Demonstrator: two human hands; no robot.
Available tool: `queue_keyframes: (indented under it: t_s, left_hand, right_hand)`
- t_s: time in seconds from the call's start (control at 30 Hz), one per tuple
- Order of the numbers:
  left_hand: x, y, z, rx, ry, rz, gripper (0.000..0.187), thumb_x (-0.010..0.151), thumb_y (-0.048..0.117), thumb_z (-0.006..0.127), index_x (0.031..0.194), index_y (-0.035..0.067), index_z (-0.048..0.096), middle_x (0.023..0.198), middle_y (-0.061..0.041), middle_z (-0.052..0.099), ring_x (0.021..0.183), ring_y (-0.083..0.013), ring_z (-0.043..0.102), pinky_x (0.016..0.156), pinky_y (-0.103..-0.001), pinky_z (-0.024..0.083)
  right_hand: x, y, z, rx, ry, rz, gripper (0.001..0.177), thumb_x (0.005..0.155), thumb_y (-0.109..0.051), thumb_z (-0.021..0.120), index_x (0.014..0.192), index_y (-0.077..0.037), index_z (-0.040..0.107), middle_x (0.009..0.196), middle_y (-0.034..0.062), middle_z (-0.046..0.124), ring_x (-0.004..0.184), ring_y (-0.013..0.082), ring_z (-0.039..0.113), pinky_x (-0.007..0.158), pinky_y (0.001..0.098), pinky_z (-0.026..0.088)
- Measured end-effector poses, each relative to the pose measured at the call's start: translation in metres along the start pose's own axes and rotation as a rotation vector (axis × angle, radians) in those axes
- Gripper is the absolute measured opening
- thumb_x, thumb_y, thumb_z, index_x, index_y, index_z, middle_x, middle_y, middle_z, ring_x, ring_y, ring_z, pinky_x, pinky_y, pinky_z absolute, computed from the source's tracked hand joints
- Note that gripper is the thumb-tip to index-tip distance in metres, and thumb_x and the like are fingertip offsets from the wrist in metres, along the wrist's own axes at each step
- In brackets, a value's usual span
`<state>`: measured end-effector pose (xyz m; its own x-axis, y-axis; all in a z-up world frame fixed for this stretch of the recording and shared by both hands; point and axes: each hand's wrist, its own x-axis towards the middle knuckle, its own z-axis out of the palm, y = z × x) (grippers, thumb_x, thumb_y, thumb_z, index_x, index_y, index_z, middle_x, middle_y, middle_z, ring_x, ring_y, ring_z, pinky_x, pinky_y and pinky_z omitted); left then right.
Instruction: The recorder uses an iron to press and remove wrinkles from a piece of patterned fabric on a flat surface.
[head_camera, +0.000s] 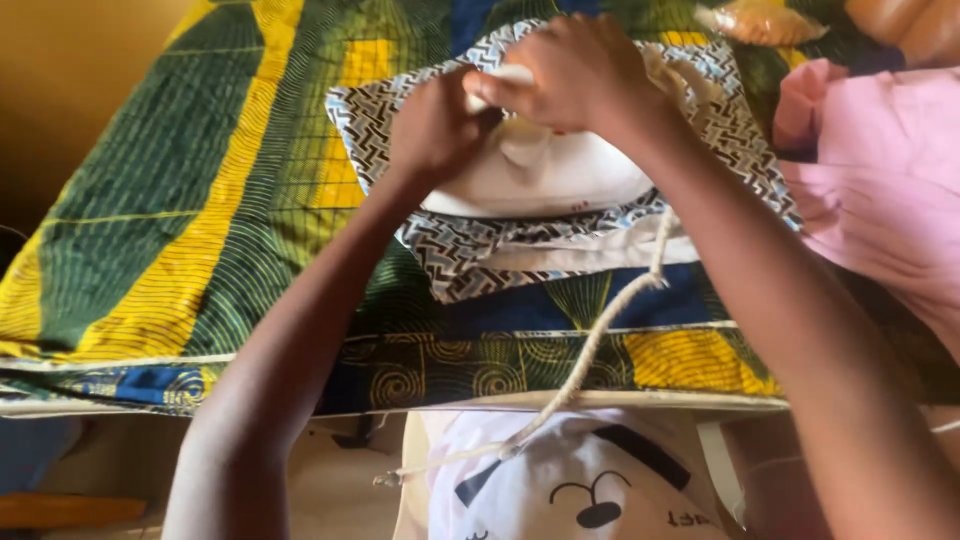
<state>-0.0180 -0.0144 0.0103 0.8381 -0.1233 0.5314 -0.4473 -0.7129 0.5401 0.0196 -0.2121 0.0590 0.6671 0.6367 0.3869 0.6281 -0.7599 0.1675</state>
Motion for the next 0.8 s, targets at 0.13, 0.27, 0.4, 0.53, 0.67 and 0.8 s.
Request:
queue_keyframes:
  t_s: [0.13, 0.27, 0.4, 0.53, 0.67, 0.8]
  left_hand:
    - [0.009, -0.011, 0.005, -0.002, -0.007, 0.027, 0.033, 0.084, 0.039, 0.076, 0.103, 0.013, 0.072, 0.092, -0.017, 0.075, 0.086, -0.0398, 0.072, 0.075, -0.051, 0.055]
    - [0.001, 0.002, 0.001, 0.014, -0.019, 0.018, 0.031, 0.082, 0.038, 0.077, 0.098, 0.013, 0.072, 0.09, -0.016, 0.075, 0.083, -0.0391, 0.073, 0.074, -0.052, 0.055]
    - [-0.005, 0.001, 0.002, 0.02, -0.02, 0.016, 0.031, 0.083, 0.038, 0.079, 0.098, 0.012, 0.071, 0.088, -0.017, 0.075, 0.081, -0.0409, 0.072, 0.072, -0.053, 0.054]
    - [0.0, -0.007, 0.009, 0.049, 0.031, 0.04, 0.031, 0.086, 0.037, 0.078, 0.101, 0.011, 0.069, 0.086, -0.018, 0.075, 0.082, -0.0423, 0.071, 0.073, -0.054, 0.054]
    - [0.004, -0.007, 0.007, 0.105, 0.126, 0.09, 0.031, 0.082, 0.035, 0.079, 0.1, 0.012, 0.069, 0.086, -0.019, 0.074, 0.082, -0.0447, 0.07, 0.072, -0.056, 0.054]
    - [-0.008, 0.006, 0.003, 0.081, 0.077, 0.025, 0.028, 0.083, 0.036, 0.078, 0.095, 0.012, 0.069, 0.086, -0.019, 0.074, 0.083, -0.044, 0.071, 0.074, -0.055, 0.054]
  right_hand:
    - [0.001, -0.006, -0.007, -0.012, -0.017, 0.048, 0.092, 0.099, -0.089, 0.025, 0.066, -0.013, 0.065, 0.057, 0.0114, 0.059, 0.055, 0.0312, 0.061, 0.062, 0.0528, 0.049]
    - [-0.01, -0.013, -0.019, 0.019, -0.037, 0.039, 0.091, 0.096, -0.089, 0.028, 0.065, -0.012, 0.065, 0.058, 0.013, 0.061, 0.059, 0.0338, 0.065, 0.063, 0.0532, 0.052]
    - [-0.011, -0.004, -0.004, -0.027, 0.044, -0.022, 0.087, 0.103, -0.084, 0.037, 0.065, -0.012, 0.067, 0.058, 0.012, 0.061, 0.061, 0.0327, 0.066, 0.064, 0.0555, 0.05]
    - [-0.003, 0.0, 0.008, -0.076, 0.18, -0.066, 0.084, 0.109, -0.081, 0.04, 0.067, -0.014, 0.068, 0.055, 0.0112, 0.06, 0.058, 0.0295, 0.064, 0.062, 0.0519, 0.051]
    - [0.0, -0.007, -0.002, -0.008, 0.102, 0.015, 0.082, 0.104, -0.082, 0.037, 0.072, -0.013, 0.068, 0.056, 0.0099, 0.058, 0.054, 0.0298, 0.062, 0.057, 0.0504, 0.049]
    - [-0.014, -0.009, -0.009, -0.01, 0.098, -0.035, 0.085, 0.104, -0.082, 0.035, 0.067, -0.013, 0.068, 0.055, 0.0083, 0.055, 0.054, 0.0281, 0.06, 0.055, 0.0501, 0.048]
